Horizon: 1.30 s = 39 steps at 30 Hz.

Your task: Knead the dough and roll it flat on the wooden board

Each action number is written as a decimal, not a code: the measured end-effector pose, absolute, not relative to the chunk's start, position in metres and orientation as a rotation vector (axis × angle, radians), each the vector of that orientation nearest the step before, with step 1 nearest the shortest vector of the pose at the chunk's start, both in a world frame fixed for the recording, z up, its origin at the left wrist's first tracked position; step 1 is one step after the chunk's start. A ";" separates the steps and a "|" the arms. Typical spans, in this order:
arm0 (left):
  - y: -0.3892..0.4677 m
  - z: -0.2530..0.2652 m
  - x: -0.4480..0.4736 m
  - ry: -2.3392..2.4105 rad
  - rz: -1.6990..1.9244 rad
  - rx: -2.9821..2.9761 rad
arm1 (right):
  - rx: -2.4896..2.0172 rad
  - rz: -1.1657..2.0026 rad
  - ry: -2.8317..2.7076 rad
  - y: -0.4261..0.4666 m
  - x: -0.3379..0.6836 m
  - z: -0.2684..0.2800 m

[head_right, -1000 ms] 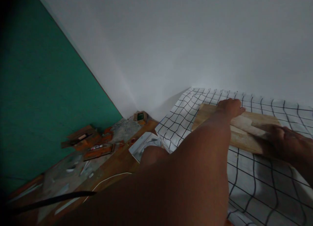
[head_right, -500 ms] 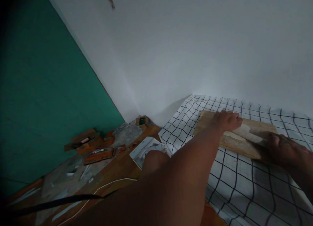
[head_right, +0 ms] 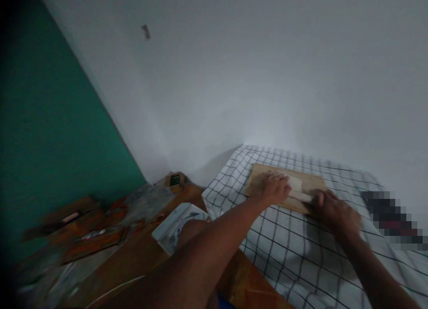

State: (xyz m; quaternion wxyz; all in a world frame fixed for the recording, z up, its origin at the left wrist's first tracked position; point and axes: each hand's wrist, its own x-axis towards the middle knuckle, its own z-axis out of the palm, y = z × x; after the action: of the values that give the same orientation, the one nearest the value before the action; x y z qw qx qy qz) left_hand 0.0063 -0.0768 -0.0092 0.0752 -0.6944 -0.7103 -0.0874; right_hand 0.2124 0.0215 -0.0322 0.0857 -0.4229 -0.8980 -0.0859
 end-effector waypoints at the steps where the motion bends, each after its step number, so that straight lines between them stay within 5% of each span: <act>1: -0.078 -0.011 0.005 -2.099 -0.388 -2.035 | -1.307 -0.284 -2.692 0.015 0.209 -0.025; 18: 0.039 -0.009 -0.051 -2.319 -0.392 -2.094 | -1.436 0.104 -2.520 0.086 0.169 -0.016; 39: -0.040 -0.041 -0.026 -1.903 -0.478 -1.985 | -1.269 -0.096 -2.639 0.026 0.189 -0.006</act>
State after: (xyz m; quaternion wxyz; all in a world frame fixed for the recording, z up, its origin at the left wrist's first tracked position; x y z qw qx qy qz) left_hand -0.0257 -0.0395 -0.0412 0.1744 -0.7002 -0.6715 -0.1685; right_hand 0.1892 0.0257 -0.0063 0.1056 -0.4306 -0.8958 -0.0327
